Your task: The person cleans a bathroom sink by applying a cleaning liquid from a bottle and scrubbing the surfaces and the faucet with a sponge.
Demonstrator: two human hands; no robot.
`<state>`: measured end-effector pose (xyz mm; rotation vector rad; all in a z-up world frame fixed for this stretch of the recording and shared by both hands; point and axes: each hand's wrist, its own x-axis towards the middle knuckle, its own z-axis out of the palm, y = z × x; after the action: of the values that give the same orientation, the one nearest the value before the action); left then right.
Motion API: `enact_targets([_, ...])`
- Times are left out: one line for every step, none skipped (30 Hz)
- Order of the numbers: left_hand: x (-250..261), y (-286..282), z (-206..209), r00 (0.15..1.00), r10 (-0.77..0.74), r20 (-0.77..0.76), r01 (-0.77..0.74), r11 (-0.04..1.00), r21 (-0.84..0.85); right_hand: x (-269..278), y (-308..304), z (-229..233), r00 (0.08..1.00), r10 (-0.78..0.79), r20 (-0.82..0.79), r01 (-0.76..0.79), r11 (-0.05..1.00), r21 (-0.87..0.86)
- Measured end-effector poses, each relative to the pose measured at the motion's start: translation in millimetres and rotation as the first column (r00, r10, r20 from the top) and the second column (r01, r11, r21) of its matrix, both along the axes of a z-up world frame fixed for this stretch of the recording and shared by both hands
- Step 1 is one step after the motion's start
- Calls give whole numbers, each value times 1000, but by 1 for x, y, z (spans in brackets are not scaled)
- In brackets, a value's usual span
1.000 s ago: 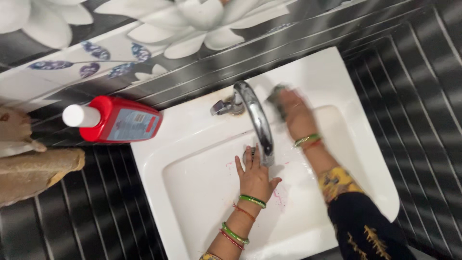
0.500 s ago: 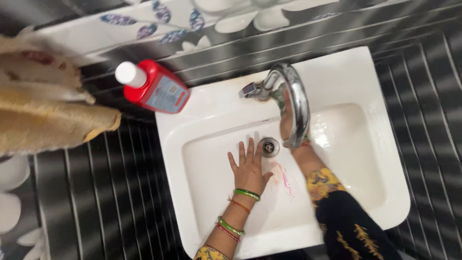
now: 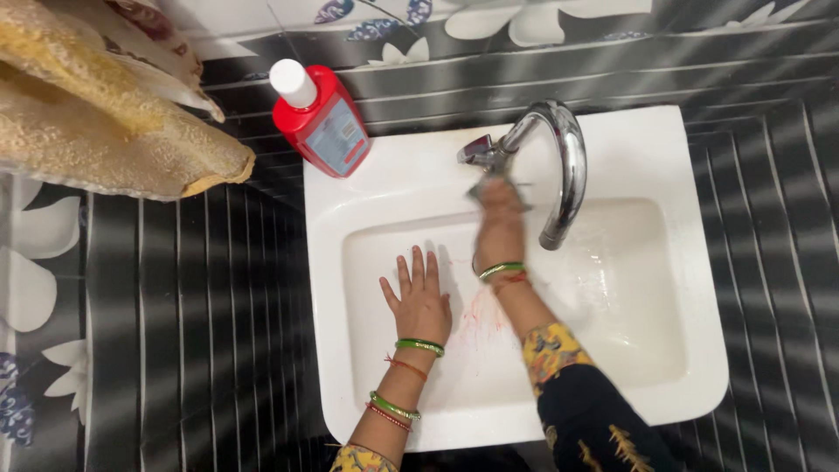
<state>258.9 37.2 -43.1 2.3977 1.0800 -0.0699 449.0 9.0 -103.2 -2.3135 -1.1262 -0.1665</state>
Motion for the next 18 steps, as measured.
enact_targets([0, 5, 0, 1000, 9, 20, -9, 1000, 28, -17, 9, 3, 997, 80, 5, -79, 995, -60])
enact_targets([0, 12, 0, 999, 17, 40, -19, 998, 56, -29, 19, 8, 996, 93, -16, -94, 993, -67])
enact_targets([-2, 21, 0, 999, 17, 41, -20, 997, 75, -39, 28, 14, 993, 109, -37, -111, 991, -72])
enact_targets([-2, 33, 0, 999, 18, 41, -22, 995, 93, -44, 35, 20, 991, 124, -58, -129, 989, -78])
enact_targets([-1, 45, 1, 999, 13, 39, -17, 993, 115, -43, 44, 24, 989, 139, -56, -143, 985, -94])
enact_targets([4, 57, 1, 998, 1, 64, -11, 988, 155, -40, 56, 28, 987, 153, -54, -158, 981, -110])
enact_targets([6, 68, 1, 997, -12, 83, -4, 982, 190, -38, 66, 31, 985, 165, -58, -172, 977, -129])
enact_targets([9, 79, 0, 995, -26, 101, 3, 974, 226, -33, 76, 35, 988, 154, -33, -157, 979, -129])
enact_targets([13, 92, 0, 996, -45, 71, 28, 976, 218, -25, 87, 40, 991, 134, -8, -134, 983, -126])
enact_targets([19, 101, -2, 997, -63, 42, 53, 976, 209, -21, 99, 46, 993, 113, 18, -110, 986, -122])
enact_targets([21, 107, -5, 997, -80, 12, 76, 977, 199, -20, 109, 51, 972, -91, -217, 44, 976, -213])
enact_targets([22, 112, -9, 994, -113, -9, 111, 954, 277, -16, 116, 56, 857, -301, -417, 163, 928, -335])
enact_targets([25, 118, -13, 989, -146, -34, 148, 924, 353, -13, 124, 57, 661, -498, -562, 237, 849, -473])
enact_targets([25, 124, -16, 982, -177, -60, 185, 886, 425, -14, 134, 53, 816, -428, -388, 276, 879, -388])
enact_targets([23, 126, -20, 979, -195, -60, 202, 884, 422, -19, 139, 44, 918, -351, -182, 286, 908, -307])
enact_targets([22, 129, -23, 975, -213, -60, 218, 881, 419, -25, 142, 34, 962, -269, 43, 271, 935, -227])
enact_targets([20, 134, -23, 969, -240, -59, 242, 875, 420, -30, 142, 24, 971, -238, -28, 227, 951, -210])
enact_targets([16, 137, -22, 964, -261, -56, 260, 872, 415, -37, 138, 14, 974, -206, -99, 185, 965, -188])
